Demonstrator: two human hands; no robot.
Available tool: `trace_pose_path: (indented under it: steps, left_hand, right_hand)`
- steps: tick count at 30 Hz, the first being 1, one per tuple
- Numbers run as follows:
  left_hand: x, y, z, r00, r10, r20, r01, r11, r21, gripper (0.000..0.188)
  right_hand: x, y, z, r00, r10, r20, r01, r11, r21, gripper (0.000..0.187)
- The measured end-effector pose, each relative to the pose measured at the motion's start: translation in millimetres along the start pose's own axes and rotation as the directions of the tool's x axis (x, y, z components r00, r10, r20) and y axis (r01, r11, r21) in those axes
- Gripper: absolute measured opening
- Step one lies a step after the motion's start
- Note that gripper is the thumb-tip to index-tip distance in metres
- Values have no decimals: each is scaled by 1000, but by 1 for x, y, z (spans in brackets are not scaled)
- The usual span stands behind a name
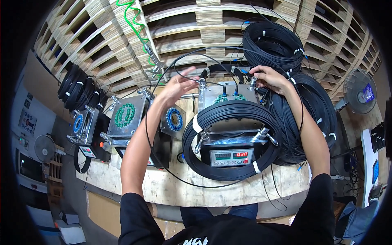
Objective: Preparing, inserting, and polishing fiber optic cable ends using industrial polishing machines.
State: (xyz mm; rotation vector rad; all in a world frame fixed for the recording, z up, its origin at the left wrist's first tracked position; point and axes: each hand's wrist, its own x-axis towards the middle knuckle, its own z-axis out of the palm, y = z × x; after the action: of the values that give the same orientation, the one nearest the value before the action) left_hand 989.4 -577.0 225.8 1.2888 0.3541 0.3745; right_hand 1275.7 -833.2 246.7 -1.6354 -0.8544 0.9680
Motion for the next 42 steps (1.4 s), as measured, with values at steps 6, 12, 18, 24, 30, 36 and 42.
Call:
trace_pose_path:
  steps: [6, 12, 18, 24, 30, 36, 42]
  left_hand:
    - [-107, 96, -16, 877, 407, -255, -277, 863, 423, 37]
    - [-226, 6, 91, 605, 785, -135, -366, 425, 828, 50]
    - [-221, -33, 100, 837, 483, -258, -159, 664, 730, 84]
    - [-221, -49, 79, 781, 607, -142, -200, 460, 865, 72]
    - [-205, -48, 65, 923, 359, -138, -190, 737, 649, 73]
    - [-194, -46, 55, 976, 213, -55, -151, 834, 531, 44]
    - [-206, -44, 75, 961, 234, -149, -121, 838, 532, 38]
  right_hand:
    - [5, 6, -1, 993, -95, 66, 99, 993, -58, 25]
    - [-10, -12, -2, 992, -123, 12, 124, 983, -134, 32]
    - [-74, -32, -21, 656, -754, -37, 577, 532, -620, 30]
    - [-208, -4, 57, 487, -635, -600, 547, 757, -357, 14]
    - [-257, 42, 127, 650, -596, -472, 291, 768, -571, 13]
    - [-243, 63, 136, 646, -593, -481, 220, 747, -627, 18]
    - [-239, 74, 135, 669, -513, -539, 313, 851, -422, 21]
